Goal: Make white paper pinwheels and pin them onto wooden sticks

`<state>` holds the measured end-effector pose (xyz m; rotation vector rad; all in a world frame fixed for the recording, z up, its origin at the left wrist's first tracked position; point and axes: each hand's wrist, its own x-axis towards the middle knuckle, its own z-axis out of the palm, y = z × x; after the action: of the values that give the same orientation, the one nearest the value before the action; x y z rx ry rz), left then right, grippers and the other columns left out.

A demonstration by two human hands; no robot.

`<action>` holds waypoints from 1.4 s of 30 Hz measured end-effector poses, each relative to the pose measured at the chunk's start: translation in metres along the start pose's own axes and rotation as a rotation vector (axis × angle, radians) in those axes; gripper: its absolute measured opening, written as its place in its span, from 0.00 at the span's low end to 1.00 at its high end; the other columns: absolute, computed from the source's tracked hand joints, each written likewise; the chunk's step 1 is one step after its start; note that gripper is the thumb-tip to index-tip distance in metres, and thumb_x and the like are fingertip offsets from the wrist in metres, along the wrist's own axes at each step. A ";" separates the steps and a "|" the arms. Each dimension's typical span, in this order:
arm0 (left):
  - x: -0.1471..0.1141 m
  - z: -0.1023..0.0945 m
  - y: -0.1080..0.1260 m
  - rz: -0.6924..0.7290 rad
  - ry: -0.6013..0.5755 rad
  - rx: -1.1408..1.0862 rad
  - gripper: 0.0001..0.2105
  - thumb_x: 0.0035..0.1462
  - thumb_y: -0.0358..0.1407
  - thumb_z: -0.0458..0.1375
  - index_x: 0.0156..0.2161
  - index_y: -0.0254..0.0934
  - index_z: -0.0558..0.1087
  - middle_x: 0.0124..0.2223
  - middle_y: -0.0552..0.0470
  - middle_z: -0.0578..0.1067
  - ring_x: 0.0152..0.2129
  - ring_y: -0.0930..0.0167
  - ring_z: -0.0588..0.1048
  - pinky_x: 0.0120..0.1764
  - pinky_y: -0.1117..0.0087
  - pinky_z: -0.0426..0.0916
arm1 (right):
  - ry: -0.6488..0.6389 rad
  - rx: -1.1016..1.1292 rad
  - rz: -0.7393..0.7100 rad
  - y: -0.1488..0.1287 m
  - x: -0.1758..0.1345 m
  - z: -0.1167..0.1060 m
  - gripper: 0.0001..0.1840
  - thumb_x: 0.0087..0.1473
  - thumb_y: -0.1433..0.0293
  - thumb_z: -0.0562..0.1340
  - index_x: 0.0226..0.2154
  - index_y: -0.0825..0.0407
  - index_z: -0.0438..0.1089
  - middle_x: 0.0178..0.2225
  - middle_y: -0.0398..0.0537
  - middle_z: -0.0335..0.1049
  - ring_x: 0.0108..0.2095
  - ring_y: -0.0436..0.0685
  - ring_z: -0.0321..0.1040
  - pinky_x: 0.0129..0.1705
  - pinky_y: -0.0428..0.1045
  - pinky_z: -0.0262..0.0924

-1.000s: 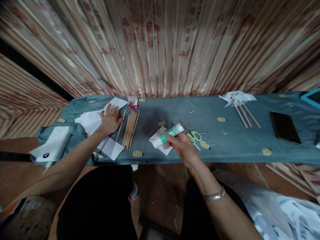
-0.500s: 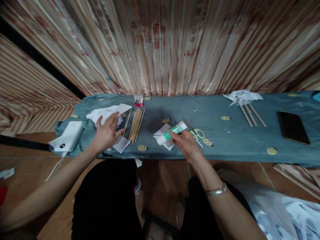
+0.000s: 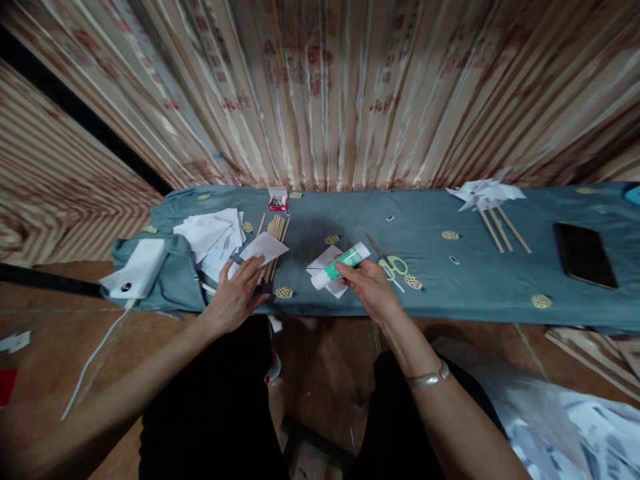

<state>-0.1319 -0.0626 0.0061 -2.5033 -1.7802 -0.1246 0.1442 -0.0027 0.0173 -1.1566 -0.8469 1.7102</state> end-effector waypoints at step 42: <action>0.060 0.028 0.008 -0.036 -0.026 -0.038 0.23 0.63 0.42 0.50 0.59 0.32 0.63 0.64 0.35 0.61 0.63 0.54 0.56 0.61 0.41 0.43 | 0.043 0.035 0.010 -0.001 -0.004 -0.009 0.24 0.26 0.59 0.77 0.29 0.51 0.76 0.28 0.42 0.75 0.31 0.50 0.67 0.33 0.47 0.59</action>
<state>-0.1043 -0.0061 -0.0158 -2.5106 -1.8508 -0.1306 0.1540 -0.0050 0.0167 -1.1717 -0.7825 1.6960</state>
